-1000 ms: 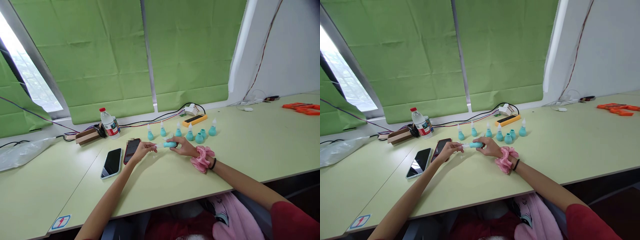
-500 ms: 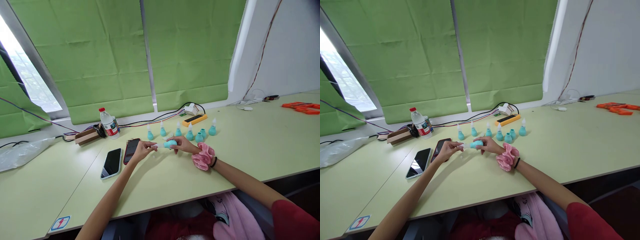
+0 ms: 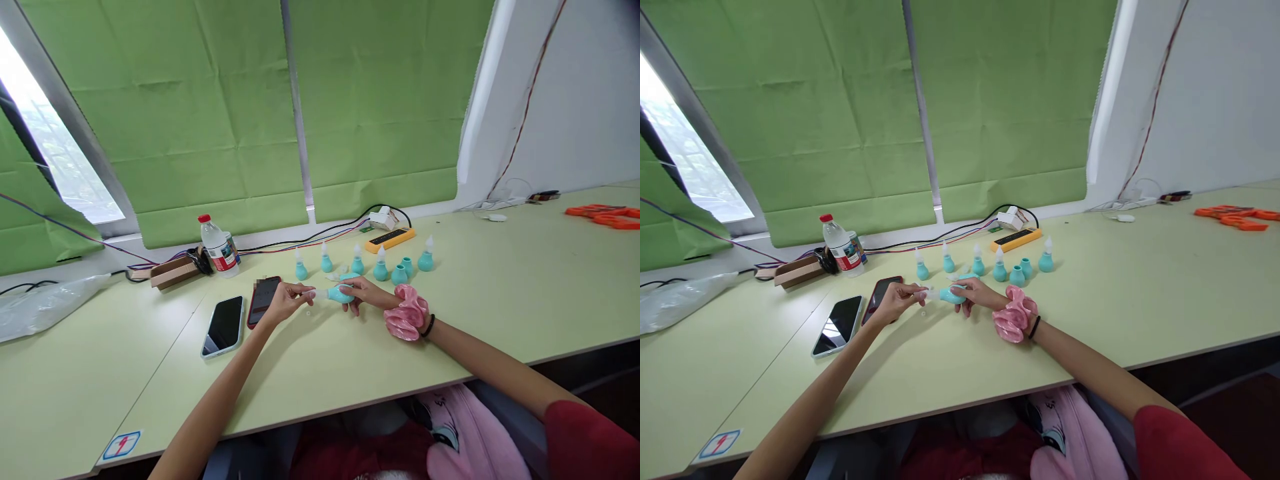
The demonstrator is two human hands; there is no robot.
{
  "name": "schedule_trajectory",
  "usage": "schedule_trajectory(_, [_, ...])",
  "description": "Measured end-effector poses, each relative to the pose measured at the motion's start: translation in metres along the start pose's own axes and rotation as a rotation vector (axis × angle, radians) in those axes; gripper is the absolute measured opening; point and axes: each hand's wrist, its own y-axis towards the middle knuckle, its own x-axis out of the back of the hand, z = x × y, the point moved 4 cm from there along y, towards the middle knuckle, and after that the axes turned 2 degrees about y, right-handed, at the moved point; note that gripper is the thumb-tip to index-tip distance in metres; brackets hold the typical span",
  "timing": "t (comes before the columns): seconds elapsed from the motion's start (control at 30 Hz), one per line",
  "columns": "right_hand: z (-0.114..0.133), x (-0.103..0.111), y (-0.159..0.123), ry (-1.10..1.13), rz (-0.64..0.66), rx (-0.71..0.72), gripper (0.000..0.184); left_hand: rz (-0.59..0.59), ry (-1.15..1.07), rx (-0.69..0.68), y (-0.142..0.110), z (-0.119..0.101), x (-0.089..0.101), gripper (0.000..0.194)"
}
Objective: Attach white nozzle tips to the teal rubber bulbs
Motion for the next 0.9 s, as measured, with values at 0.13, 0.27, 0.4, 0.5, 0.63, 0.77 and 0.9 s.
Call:
schedule_trajectory(0.13, [-0.006, -0.003, 0.002, 0.083, 0.018, -0.022, 0.038, -0.024, -0.024, -0.014, 0.000, 0.000, 0.001, 0.027])
schedule_trajectory(0.27, [-0.018, -0.007, 0.005, 0.187, 0.062, -0.109, 0.037, -0.032, -0.049, 0.001, 0.000, 0.000, 0.001, 0.028])
schedule_trajectory(0.4, [-0.021, -0.012, 0.006, 0.271, 0.090, -0.186, 0.037, -0.032, -0.095, 0.040, 0.000, 0.003, 0.001, 0.027])
schedule_trajectory(0.5, [-0.017, -0.021, 0.004, 0.332, 0.170, -0.288, 0.041, -0.076, -0.214, 0.109, 0.001, 0.009, 0.002, 0.027])
schedule_trajectory(0.63, [-0.010, -0.039, 0.003, 0.412, 0.283, -0.372, 0.045, -0.180, -0.479, 0.194, 0.003, 0.017, -0.001, 0.027])
schedule_trajectory(0.77, [-0.007, -0.046, 0.005, 0.377, 0.214, -0.277, 0.034, -0.144, -0.631, 0.245, 0.004, 0.019, -0.012, 0.023])
schedule_trajectory(0.9, [-0.010, -0.047, 0.006, 0.354, 0.115, -0.223, 0.031, -0.155, -0.637, 0.224, 0.003, 0.016, -0.017, 0.033])
